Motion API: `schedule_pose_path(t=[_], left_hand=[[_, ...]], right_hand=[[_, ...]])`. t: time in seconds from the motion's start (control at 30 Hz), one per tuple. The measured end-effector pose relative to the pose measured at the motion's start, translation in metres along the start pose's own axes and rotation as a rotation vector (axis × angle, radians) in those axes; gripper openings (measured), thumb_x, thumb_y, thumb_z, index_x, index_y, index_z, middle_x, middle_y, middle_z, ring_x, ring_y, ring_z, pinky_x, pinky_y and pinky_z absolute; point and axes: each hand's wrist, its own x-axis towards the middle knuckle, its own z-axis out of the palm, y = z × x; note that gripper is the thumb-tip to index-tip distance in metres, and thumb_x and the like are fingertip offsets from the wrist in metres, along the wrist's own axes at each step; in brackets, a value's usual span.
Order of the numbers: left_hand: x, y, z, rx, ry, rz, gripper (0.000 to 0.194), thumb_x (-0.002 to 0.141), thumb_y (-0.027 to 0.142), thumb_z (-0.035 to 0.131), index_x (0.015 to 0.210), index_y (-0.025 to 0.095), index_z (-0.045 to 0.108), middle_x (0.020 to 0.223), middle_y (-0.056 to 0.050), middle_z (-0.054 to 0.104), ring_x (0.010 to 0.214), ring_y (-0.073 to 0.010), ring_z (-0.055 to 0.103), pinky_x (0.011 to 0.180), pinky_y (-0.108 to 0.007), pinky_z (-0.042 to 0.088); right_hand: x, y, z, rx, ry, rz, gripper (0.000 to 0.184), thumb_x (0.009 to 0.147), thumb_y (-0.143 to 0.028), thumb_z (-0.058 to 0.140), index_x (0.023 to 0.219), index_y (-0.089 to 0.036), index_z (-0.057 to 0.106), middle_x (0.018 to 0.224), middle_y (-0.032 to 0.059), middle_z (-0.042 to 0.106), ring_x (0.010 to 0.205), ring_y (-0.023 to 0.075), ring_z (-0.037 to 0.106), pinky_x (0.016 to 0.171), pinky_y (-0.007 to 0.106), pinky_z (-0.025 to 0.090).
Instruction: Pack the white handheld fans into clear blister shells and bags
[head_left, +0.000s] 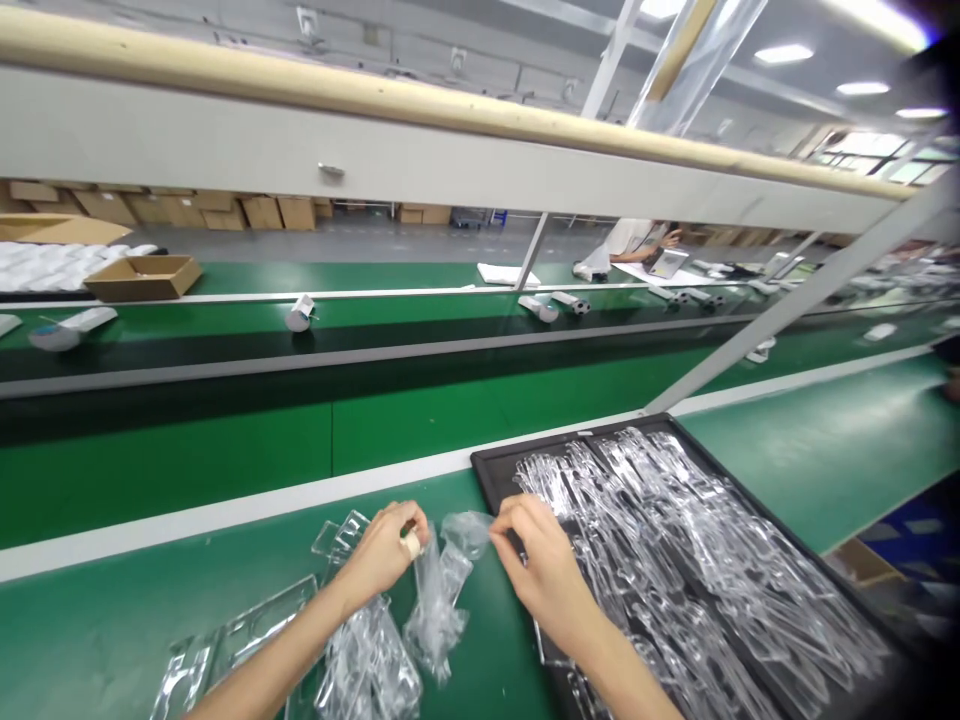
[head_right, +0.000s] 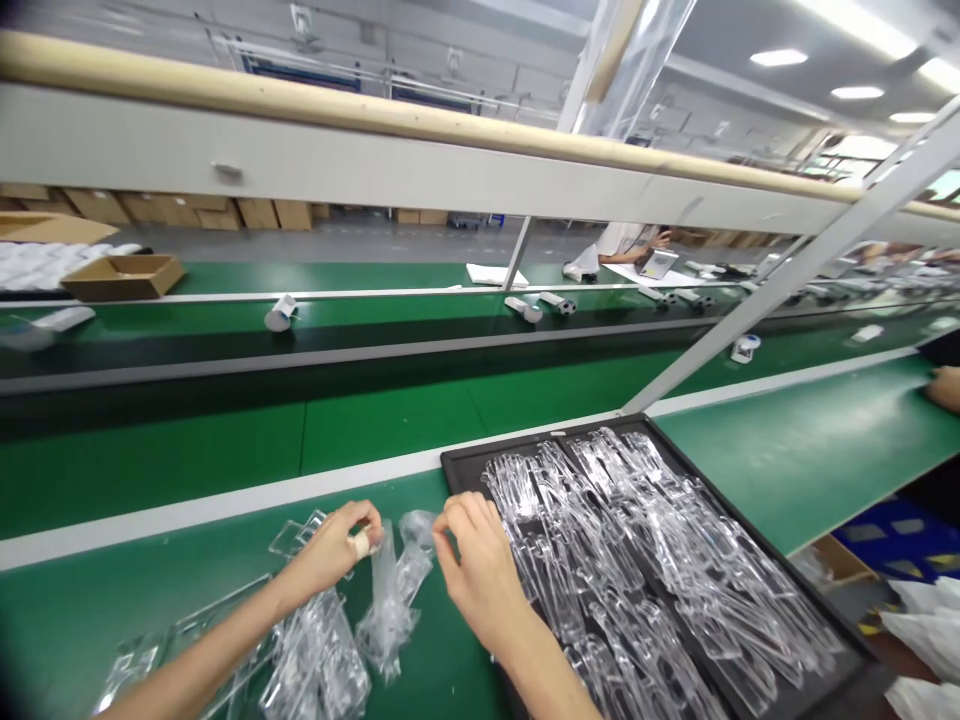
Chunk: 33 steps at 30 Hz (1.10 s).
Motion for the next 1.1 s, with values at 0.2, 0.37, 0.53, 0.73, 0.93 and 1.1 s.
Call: schedule_pose_path(t=[0.2, 0.37, 0.53, 0.73, 0.93, 1.1], left_hand=[[-0.049, 0.036, -0.053, -0.787, 0.039, -0.059, 0.022, 0.075, 0.038, 0.062, 0.070, 0.018, 0.053, 0.117, -0.011, 0.060, 0.098, -0.0233, 0.058, 0.074, -0.030, 0.043], [-0.065, 0.040, -0.084, -0.962, 0.177, -0.074, 0.029, 0.072, 0.042, 0.068, 0.067, 0.020, 0.049, 0.099, -0.006, 0.069, 0.106, -0.0243, 0.056, 0.087, -0.033, 0.038], [-0.069, 0.032, -0.095, -0.897, 0.335, -0.082, 0.028, 0.071, 0.040, 0.068, 0.069, 0.020, 0.048, 0.075, 0.000, 0.066, 0.081, -0.0175, 0.057, 0.075, -0.028, 0.038], [-0.092, 0.021, -0.101, -0.953, 0.356, -0.155, 0.032, 0.070, 0.045, 0.068, 0.075, 0.022, 0.046, 0.065, 0.003, 0.057, 0.068, -0.0143, 0.050, 0.066, -0.024, 0.037], [-0.100, 0.010, -0.067, -0.607, 0.086, -0.184, 0.044, 0.068, 0.049, 0.067, 0.101, 0.021, 0.056, 0.061, 0.006, 0.041, 0.055, -0.0117, 0.036, 0.052, -0.023, 0.028], [-0.097, -0.001, -0.051, -0.289, 0.073, -0.168, 0.042, 0.076, 0.053, 0.053, 0.054, 0.019, 0.042, 0.061, 0.002, 0.041, 0.061, -0.0146, 0.039, 0.056, -0.026, 0.028]], right_hand=[[0.010, -0.028, -0.010, 0.085, 0.030, -0.032, 0.014, 0.087, -0.009, 0.044, 0.081, -0.021, 0.047, 0.084, 0.0020, 0.055, 0.082, 0.0171, 0.052, 0.073, 0.031, 0.039], [0.027, -0.058, 0.004, 0.214, -0.089, 0.015, 0.014, 0.088, -0.013, 0.043, 0.078, -0.022, 0.047, 0.073, -0.0020, 0.052, 0.059, 0.0113, 0.048, 0.057, 0.024, 0.036], [0.025, -0.068, 0.036, 0.275, -0.175, 0.186, 0.011, 0.086, -0.013, 0.044, 0.089, -0.022, 0.050, 0.071, -0.0039, 0.051, 0.057, 0.0112, 0.047, 0.055, 0.023, 0.036], [0.006, -0.071, 0.037, 0.376, -0.181, 0.313, 0.015, 0.085, -0.015, 0.045, 0.077, -0.022, 0.056, 0.073, -0.0018, 0.053, 0.065, 0.0124, 0.051, 0.060, 0.023, 0.039], [-0.001, -0.114, 0.053, 0.615, -0.167, 0.410, 0.012, 0.079, -0.014, 0.048, 0.072, -0.021, 0.054, 0.071, -0.0021, 0.055, 0.065, 0.0120, 0.054, 0.061, 0.023, 0.042], [-0.035, -0.070, 0.093, 0.707, -0.106, 0.663, 0.015, 0.083, -0.031, 0.045, 0.089, -0.020, 0.054, 0.064, -0.0022, 0.059, 0.049, 0.0143, 0.059, 0.042, 0.023, 0.043]])
